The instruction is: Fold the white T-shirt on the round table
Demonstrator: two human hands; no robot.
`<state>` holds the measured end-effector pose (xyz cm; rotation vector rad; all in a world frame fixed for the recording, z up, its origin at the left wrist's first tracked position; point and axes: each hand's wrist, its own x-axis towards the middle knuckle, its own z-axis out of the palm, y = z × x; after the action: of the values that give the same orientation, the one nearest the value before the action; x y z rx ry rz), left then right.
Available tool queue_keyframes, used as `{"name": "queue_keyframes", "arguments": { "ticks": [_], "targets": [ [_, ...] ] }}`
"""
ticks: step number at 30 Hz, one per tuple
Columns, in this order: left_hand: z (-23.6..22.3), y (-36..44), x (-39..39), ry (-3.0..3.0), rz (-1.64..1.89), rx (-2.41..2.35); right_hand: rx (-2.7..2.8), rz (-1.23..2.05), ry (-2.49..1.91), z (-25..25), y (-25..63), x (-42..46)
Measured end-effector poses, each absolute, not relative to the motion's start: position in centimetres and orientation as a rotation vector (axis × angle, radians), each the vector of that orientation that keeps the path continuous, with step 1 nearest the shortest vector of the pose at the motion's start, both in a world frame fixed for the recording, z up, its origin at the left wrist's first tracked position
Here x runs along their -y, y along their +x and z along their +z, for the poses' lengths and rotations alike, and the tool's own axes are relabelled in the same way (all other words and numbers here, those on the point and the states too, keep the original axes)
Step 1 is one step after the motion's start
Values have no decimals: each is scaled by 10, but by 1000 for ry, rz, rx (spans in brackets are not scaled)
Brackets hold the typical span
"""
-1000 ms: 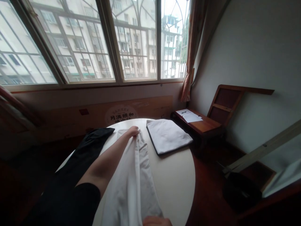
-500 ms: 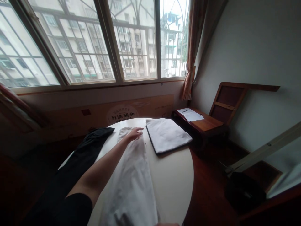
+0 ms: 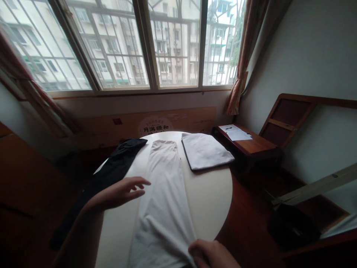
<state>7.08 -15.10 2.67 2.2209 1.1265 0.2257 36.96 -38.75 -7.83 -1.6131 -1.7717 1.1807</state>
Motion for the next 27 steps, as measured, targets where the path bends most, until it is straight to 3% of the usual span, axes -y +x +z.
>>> {"name": "queue_keyframes", "arguments": {
  "ticks": [4, 8, 16, 21, 27],
  "targets": [
    [20, 57, 248, 2311, 320, -985, 1828, 1066, -1670, -89, 374, 396],
    [-18, 41, 321, 2339, 411, -839, 1822, 953, -1742, -116, 379, 404],
    [-124, 7, 363, 2790, 932, -1167, 1469, 1165, -1497, -156, 375, 412],
    [-120, 20, 366, 2832, 1040, -1223, 1031, 1297, -1417, -155, 356, 414],
    [-104, 28, 374, 2534, 1206, -1195, 939, 1379, -1280, -137, 349, 415]
  ]
}}
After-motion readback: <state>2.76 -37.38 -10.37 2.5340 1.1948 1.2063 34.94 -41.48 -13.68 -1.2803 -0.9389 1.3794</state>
